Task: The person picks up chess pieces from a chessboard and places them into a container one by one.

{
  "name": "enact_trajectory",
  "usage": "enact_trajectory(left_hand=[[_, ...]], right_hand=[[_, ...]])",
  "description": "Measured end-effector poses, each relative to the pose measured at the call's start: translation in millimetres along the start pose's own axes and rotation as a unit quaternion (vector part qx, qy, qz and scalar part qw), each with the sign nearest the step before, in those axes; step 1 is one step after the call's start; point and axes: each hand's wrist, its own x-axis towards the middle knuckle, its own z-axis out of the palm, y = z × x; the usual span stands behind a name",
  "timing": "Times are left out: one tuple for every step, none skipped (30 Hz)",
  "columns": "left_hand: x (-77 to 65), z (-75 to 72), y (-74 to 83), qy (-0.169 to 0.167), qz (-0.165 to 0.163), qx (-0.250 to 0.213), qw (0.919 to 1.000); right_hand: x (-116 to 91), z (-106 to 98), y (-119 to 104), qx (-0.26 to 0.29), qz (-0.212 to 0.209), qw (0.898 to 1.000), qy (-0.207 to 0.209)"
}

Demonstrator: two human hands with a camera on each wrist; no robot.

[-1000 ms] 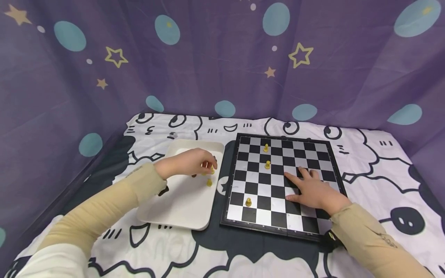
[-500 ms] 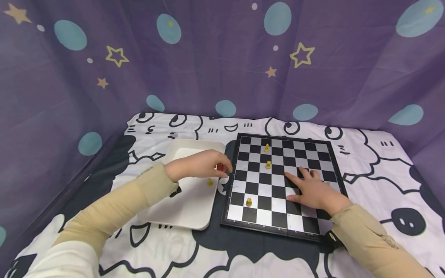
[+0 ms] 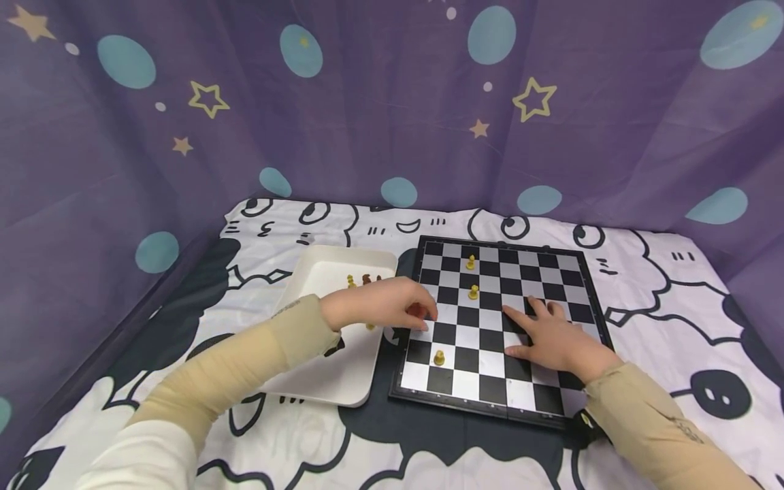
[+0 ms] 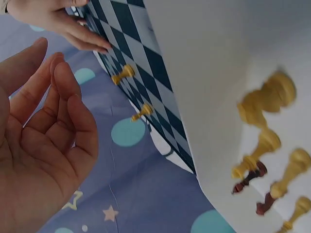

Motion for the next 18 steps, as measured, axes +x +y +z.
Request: enact_trajectory(left_hand=[[1.4, 1.2, 1.7, -0.003, 0.0, 0.001, 1.0], [2.8, 2.5, 3.1, -0.006, 0.0, 0.002, 1.0], [4.3, 3.9, 4.3, -0.008, 0.0, 0.002, 1.0], [5.8, 5.3, 5.4, -0.01, 0.001, 0.004, 0.9999], [7.3, 6.7, 6.3, -0.012, 0.002, 0.005, 0.9999], [8.6, 8.0, 7.1, -0.013, 0.005, 0.008, 0.9999], [9.9, 9.4, 7.8, -0.015, 0.009, 0.012, 0.9998], [11.0, 10.7, 8.4, -0.018, 0.012, 0.015, 0.9997], [12.2, 11.9, 9.0, -0.021, 0.015, 0.016, 0.9995], [13.3, 13.2, 9.6, -0.025, 0.018, 0.017, 0.9994], [14.3, 14.5, 10.0, -0.029, 0.019, 0.017, 0.9992], [15.3, 15.9, 10.3, -0.034, 0.019, 0.017, 0.9991], [16.4, 17.4, 10.6, -0.038, 0.019, 0.019, 0.9989], [17.4, 18.8, 10.7, -0.043, 0.019, 0.018, 0.9987], [18.4, 20.1, 10.9, -0.047, 0.02, 0.019, 0.9985], [19.3, 21.3, 11.0, -0.051, 0.02, 0.022, 0.9983], [20.0, 22.4, 11.1, -0.054, 0.021, 0.026, 0.998], [20.4, 23.3, 11.3, -0.057, 0.022, 0.03, 0.9977]], right_hand=[[0.1, 0.2, 0.0, 0.0, 0.0, 1.0, 0.001], [0.2, 0.3, 0.0, 0.0, 0.001, 1.0, 0.002], [0.3, 0.5, 0.0, 0.0, 0.001, 1.0, 0.002], [0.4, 0.5, 0.0, 0.0, 0.001, 1.0, 0.003], [0.6, 0.6, 0.2, 0.001, 0.001, 1.0, 0.004], [0.7, 0.6, 0.2, 0.002, 0.0, 1.0, 0.004], [1.0, 0.9, 0.3, 0.003, -0.001, 1.0, 0.004], [1.1, 1.0, 0.5, 0.004, -0.001, 1.0, 0.004], [1.1, 0.9, 0.7, 0.003, -0.002, 1.0, 0.003], [1.2, 0.9, 0.8, 0.003, -0.003, 1.0, 0.003], [1.2, 1.0, 0.8, 0.003, -0.004, 1.0, 0.003], [1.1, 0.8, 0.9, 0.003, -0.004, 1.0, 0.003], [1.1, 0.8, 0.9, 0.003, -0.004, 1.0, 0.003], [1.0, 0.6, 0.8, 0.003, -0.004, 1.0, 0.002], [1.0, 0.6, 0.8, 0.003, -0.003, 1.0, 0.003], [0.9, 0.7, 0.8, 0.004, -0.002, 1.0, 0.003], [0.9, 0.8, 0.7, 0.005, -0.001, 1.0, 0.003], [0.9, 0.9, 0.7, 0.005, 0.0, 1.0, 0.003]])
